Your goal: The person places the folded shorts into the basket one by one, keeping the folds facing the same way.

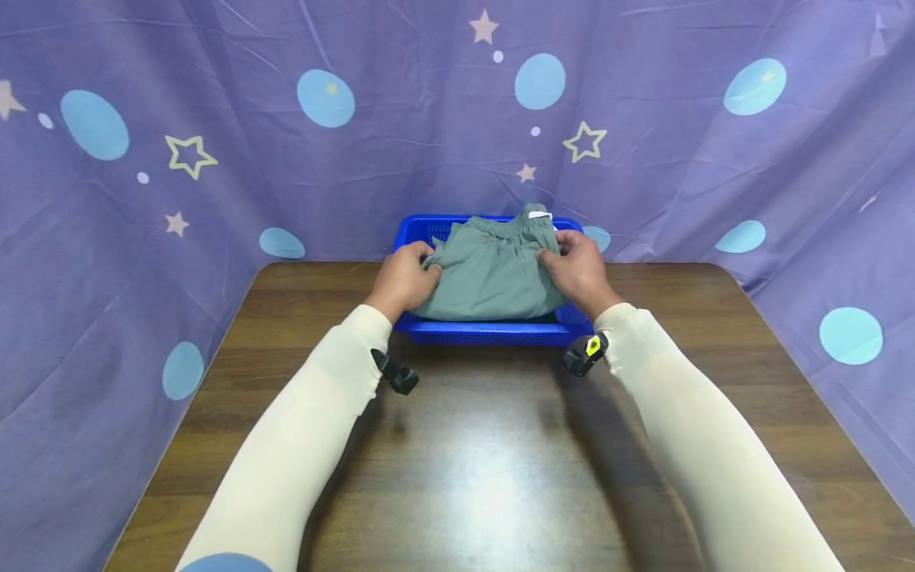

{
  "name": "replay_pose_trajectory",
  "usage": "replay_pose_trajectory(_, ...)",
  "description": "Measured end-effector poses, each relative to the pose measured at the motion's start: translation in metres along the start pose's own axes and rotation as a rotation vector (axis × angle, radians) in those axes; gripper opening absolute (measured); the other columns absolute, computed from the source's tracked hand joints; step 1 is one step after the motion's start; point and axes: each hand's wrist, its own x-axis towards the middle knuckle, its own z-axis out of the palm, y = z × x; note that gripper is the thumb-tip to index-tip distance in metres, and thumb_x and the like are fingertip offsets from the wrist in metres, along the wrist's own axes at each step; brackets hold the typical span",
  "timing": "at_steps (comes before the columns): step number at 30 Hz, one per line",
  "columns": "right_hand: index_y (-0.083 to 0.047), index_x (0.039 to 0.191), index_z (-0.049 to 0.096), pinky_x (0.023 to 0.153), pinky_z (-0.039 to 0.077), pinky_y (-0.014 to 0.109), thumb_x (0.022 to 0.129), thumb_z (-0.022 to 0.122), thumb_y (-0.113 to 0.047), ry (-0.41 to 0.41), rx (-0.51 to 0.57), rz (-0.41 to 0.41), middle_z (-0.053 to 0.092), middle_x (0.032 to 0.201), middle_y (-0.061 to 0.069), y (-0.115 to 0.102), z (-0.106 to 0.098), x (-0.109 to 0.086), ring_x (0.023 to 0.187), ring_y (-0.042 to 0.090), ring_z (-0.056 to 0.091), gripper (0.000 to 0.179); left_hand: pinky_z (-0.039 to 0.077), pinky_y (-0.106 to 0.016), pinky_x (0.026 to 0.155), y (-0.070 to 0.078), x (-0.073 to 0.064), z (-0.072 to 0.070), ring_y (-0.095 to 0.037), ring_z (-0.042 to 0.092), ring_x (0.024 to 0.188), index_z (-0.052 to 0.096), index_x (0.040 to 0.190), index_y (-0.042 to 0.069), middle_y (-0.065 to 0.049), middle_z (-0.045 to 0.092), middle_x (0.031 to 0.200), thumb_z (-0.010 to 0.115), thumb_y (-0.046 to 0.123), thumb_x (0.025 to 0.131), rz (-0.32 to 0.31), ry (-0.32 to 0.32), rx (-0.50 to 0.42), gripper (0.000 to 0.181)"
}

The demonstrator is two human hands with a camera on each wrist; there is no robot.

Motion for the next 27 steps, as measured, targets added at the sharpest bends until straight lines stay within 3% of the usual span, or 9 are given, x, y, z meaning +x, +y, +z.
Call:
replay_pose_trajectory(19,0.007,0.123,0.063,0.087,0.05,0.039,0.093,0.069,-0.01,-0.015,-0.061,-0.001,0.071,0.113,0.024,0.012,0.012,0.01,0.098,0.03,0.065,0.035,0.049,-0.047,0.094,-0.005,0.009,0.018,-0.035,0.065,0.109,0.069,0.117,0.004,-0.014,0.071,0.116,0.067,0.017,0.097,-0.028,0.007,0.071,0.024)
replay_pose_trajectory(27,0.009,0.123,0.062,0.09,0.049,0.044,0.093,0.069,-0.01,-0.035,-0.105,0.008,0.07,0.112,0.025,0.018,0.016,0.009,0.099,0.033,0.065,0.036,0.051,-0.05,0.088,-0.002,0.011,0.027,-0.033,0.066,0.107,0.07,0.116,0.013,-0.008,0.072,0.115,0.066,0.023,0.099,-0.077,-0.023,0.149,0.02)
